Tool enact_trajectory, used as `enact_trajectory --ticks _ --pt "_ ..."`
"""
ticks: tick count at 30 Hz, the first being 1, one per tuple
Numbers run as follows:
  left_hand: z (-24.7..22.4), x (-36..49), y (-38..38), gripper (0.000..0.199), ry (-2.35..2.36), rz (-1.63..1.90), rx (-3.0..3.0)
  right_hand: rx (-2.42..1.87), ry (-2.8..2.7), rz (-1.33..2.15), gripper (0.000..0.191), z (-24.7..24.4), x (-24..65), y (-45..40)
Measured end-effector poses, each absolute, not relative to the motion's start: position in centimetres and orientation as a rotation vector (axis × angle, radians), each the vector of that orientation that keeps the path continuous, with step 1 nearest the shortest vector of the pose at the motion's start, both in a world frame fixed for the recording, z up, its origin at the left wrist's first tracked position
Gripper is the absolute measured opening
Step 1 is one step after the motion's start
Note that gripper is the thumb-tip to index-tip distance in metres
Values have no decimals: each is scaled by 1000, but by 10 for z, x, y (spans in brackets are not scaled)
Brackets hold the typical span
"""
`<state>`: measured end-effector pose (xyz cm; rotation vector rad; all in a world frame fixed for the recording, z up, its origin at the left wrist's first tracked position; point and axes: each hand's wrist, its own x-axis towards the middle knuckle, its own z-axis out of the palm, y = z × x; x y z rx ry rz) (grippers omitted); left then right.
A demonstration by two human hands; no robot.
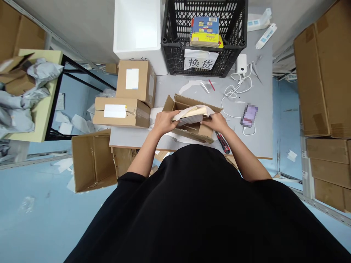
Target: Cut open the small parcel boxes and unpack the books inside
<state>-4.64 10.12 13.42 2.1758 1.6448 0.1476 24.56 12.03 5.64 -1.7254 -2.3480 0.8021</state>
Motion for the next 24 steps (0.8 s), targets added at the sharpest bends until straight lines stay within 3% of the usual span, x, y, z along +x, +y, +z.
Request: enact_trajectory --ticks 4,9,11,20,24 --pt "129 -66 109 32 1689 443 2090 -1822 -2359 571 55 49 242 115" --pt "121 -94 118 40 1683 887 1793 -2062 -2226 510 90 31 235 95" --pt "119 -103 121 41 1692 1007 1675 -2098 -2123 488 95 22 232 88" --pt "109 -149 131 48 1736 1419 1460 -2114 -1882 727 85 10 245 82" --pt "110 -158 129 46 1964 1358 1513 -2092 -1945 628 84 10 258 85"
